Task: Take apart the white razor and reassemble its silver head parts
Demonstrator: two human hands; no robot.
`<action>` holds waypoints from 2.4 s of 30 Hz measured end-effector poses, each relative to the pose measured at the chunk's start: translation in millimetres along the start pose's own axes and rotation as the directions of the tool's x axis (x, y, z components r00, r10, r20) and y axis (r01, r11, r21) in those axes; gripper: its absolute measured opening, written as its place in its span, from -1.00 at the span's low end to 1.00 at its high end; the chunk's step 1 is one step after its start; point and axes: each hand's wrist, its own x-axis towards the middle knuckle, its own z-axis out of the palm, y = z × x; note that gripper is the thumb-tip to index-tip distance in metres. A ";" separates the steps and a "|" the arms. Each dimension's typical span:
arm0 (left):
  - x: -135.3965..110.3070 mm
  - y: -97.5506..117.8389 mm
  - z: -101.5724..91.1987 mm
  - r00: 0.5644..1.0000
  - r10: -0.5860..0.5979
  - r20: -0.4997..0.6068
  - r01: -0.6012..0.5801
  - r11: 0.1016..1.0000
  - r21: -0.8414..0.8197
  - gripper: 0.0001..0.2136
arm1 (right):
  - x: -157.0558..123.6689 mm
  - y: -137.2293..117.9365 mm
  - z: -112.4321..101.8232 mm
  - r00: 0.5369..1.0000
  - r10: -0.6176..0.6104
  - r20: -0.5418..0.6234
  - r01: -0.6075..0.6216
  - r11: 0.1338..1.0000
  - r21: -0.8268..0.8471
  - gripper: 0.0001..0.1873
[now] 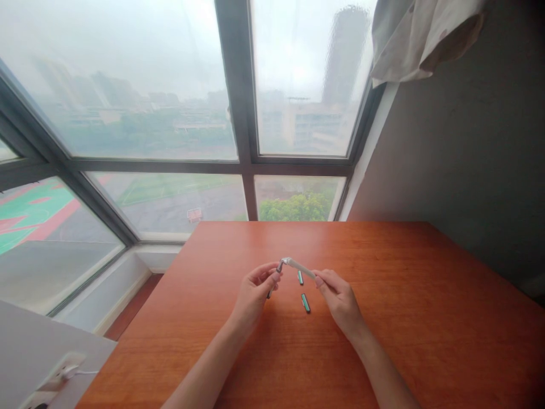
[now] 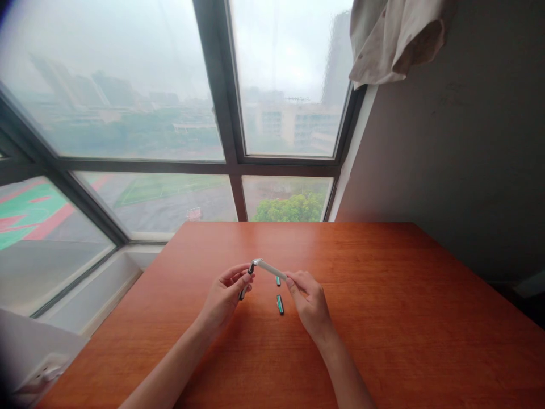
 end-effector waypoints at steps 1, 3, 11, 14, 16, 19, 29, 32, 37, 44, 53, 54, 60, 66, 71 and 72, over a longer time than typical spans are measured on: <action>-0.1 -0.1 -0.1 1.000 0.004 0.001 -0.004 1.000 0.005 -0.72 | -0.2 -0.1 -0.1 1.000 0.000 0.001 0.000 1.000 0.000 -0.72; -0.2 -0.2 -0.3 1.000 0.010 0.002 -0.010 1.000 0.012 -0.72 | -0.3 -0.5 -0.3 1.000 -0.003 0.005 0.003 1.000 -0.005 -0.72; 0.1 0.0 -1.1 1.000 0.003 0.008 -0.003 0.999 0.038 -0.71 | 0.0 -0.8 -0.5 1.000 -0.026 0.017 0.026 0.999 -0.024 -0.74; 0.9 0.9 -1.7 1.000 0.001 0.011 -0.002 0.998 0.063 -0.70 | -0.4 0.0 -0.4 1.000 -0.025 0.012 0.026 1.000 -0.014 -0.74; 1.4 1.6 -1.9 1.000 0.007 0.009 -0.008 0.996 0.085 -0.68 | -0.6 0.1 -0.6 1.000 -0.019 0.017 0.019 1.000 -0.009 -0.75; 1.9 2.3 -2.3 1.000 0.021 0.007 -0.022 0.992 0.124 -0.67 | -0.6 -0.2 -0.9 1.000 -0.008 0.023 0.008 1.000 -0.005 -0.74; 1.4 -0.4 -3.9 0.999 0.005 0.047 -0.010 0.994 0.107 -0.69 | -0.8 -3.7 -0.3 0.999 0.026 0.019 -0.027 1.000 0.012 -0.75; 1.2 0.1 -3.2 0.999 -0.001 0.047 -0.004 0.994 0.105 -0.69 | -0.4 -3.6 -0.1 1.000 0.025 0.012 -0.025 1.000 0.015 -0.75; 1.6 0.1 -2.7 0.999 -0.010 0.042 0.006 0.996 0.094 -0.69 | -0.3 -3.1 0.0 0.999 0.033 0.015 -0.033 0.999 0.031 -0.75; 0.2 1.2 -1.7 0.998 -0.029 0.048 0.025 0.997 0.067 -0.70 | -0.6 -1.2 0.5 0.999 0.037 -0.001 -0.037 0.999 0.027 -0.74; -0.5 1.0 0.5 0.998 -0.052 0.041 0.051 0.998 0.031 -0.70 | -0.5 -0.5 -0.7 1.000 0.015 -0.002 -0.015 1.000 -0.024 -0.75; -0.6 1.3 0.7 0.998 -0.055 0.040 0.054 0.998 0.028 -0.70 | -0.4 -0.3 -0.7 1.000 0.012 -0.003 -0.012 1.000 -0.028 -0.75; -1.6 4.2 2.3 0.997 -0.071 0.027 0.071 0.997 0.010 -0.68 | 0.4 1.1 -0.3 0.999 0.011 -0.031 -0.012 0.999 -0.034 -0.75; -1.9 6.1 4.6 0.997 -0.071 0.013 0.071 0.997 0.000 -0.67 | -0.3 -1.7 -0.7 1.000 0.011 -0.017 -0.011 0.999 -0.031 -0.72; -2.5 7.1 4.5 0.997 -0.071 0.025 0.071 0.997 0.013 -0.66 | 0.6 -2.8 -0.3 1.000 0.009 0.000 -0.009 0.999 -0.031 -0.71; -2.5 6.9 4.3 0.997 -0.073 0.025 0.073 0.997 0.018 -0.66 | 0.8 -2.7 -0.3 1.000 0.008 -0.002 -0.008 0.999 -0.032 -0.71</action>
